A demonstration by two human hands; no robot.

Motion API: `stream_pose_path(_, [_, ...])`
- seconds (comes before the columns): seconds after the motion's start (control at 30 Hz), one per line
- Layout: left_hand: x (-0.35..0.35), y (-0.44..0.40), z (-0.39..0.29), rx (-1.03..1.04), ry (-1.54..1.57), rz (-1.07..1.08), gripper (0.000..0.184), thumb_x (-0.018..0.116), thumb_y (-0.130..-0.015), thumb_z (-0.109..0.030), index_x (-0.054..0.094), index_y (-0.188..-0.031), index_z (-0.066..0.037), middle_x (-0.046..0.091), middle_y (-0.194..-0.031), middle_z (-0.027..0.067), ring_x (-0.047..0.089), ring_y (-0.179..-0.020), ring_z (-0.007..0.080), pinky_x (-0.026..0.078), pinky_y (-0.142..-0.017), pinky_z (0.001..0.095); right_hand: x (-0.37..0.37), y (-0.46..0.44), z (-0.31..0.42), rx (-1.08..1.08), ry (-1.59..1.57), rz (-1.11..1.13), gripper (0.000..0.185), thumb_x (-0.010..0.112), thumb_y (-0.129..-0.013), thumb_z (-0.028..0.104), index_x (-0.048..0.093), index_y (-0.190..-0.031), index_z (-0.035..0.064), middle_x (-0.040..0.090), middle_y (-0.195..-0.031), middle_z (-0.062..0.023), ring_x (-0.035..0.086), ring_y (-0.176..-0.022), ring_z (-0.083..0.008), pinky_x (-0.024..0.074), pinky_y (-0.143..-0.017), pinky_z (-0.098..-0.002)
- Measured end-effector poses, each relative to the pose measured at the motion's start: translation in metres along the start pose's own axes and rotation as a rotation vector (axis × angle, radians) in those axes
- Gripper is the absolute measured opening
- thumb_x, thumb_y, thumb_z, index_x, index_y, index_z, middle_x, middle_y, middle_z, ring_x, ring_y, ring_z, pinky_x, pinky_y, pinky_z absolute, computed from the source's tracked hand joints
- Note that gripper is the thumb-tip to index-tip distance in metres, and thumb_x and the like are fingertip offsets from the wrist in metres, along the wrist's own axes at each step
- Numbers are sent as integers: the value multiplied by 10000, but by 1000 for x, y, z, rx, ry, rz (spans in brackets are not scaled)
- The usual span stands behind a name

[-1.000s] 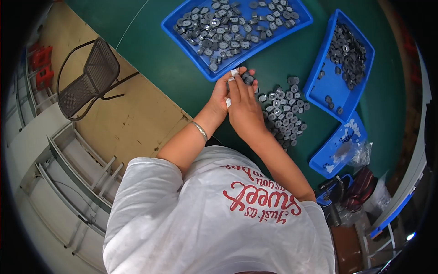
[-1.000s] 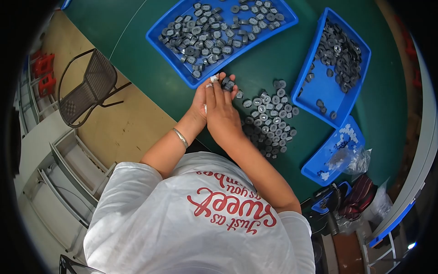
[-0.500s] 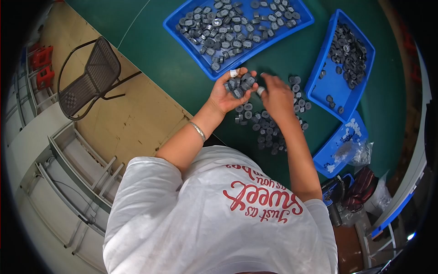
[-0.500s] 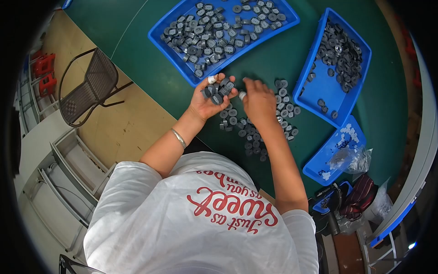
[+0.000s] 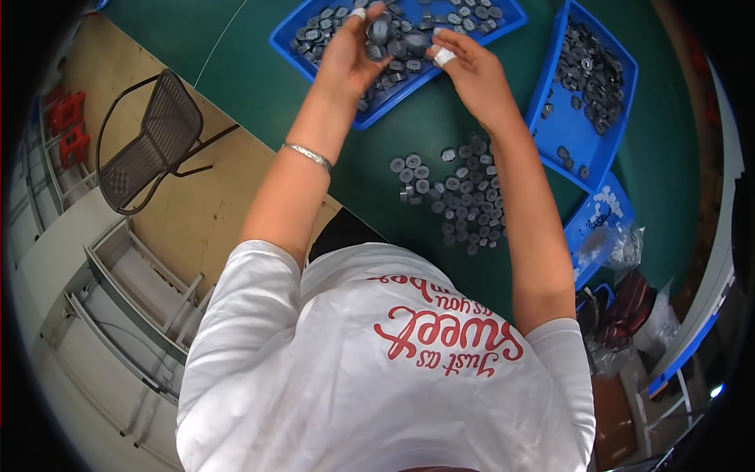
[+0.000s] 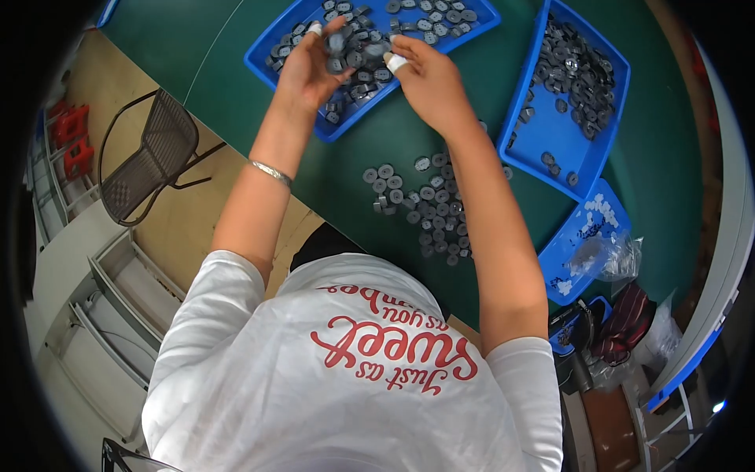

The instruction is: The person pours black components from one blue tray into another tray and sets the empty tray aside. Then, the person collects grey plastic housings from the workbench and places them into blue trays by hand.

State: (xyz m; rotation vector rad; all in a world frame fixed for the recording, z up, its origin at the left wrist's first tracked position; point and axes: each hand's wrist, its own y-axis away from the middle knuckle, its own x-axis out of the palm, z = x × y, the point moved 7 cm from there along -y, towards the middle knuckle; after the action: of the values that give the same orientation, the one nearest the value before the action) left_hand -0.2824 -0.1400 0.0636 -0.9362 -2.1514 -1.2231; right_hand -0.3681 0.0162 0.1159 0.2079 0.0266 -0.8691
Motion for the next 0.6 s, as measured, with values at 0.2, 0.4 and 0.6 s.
stream_pose_path(0.2, [-4, 37, -34, 114, -272, -290, 434, 482, -973, -284, 470, -1341, -54, 265, -1497, 125, 271, -1348, 382, 405, -1013, 581, -76, 33, -7, 126, 4, -81, 327, 598, -926, 121, 574, -1236, 20, 644, -1148, -117, 616, -1045, -185, 503, -884, -319])
stream_pose_path(0.4, [37, 75, 81, 19, -757, 287, 380, 621, -872, -98, 554, -1244, -64, 552, -1194, 87, 601, -877, 182, 499, -832, 310, -115, 112, -45, 228, 578, -134, 328, 550, -893, 26, 582, -1220, 20, 607, -1174, -220, 627, -1044, -340, 530, -854, -393])
stream_pose_path(0.6, [70, 57, 164, 398, -1537, 397, 446, 631, -830, -66, 530, -1264, -67, 473, -1261, 135, 533, -1118, 267, 507, -862, 380, -91, 143, -65, 295, 1136, -25, 455, 522, -802, -24, 510, -1257, -31, 582, -1183, -227, 569, -1082, -395, 487, -902, -453])
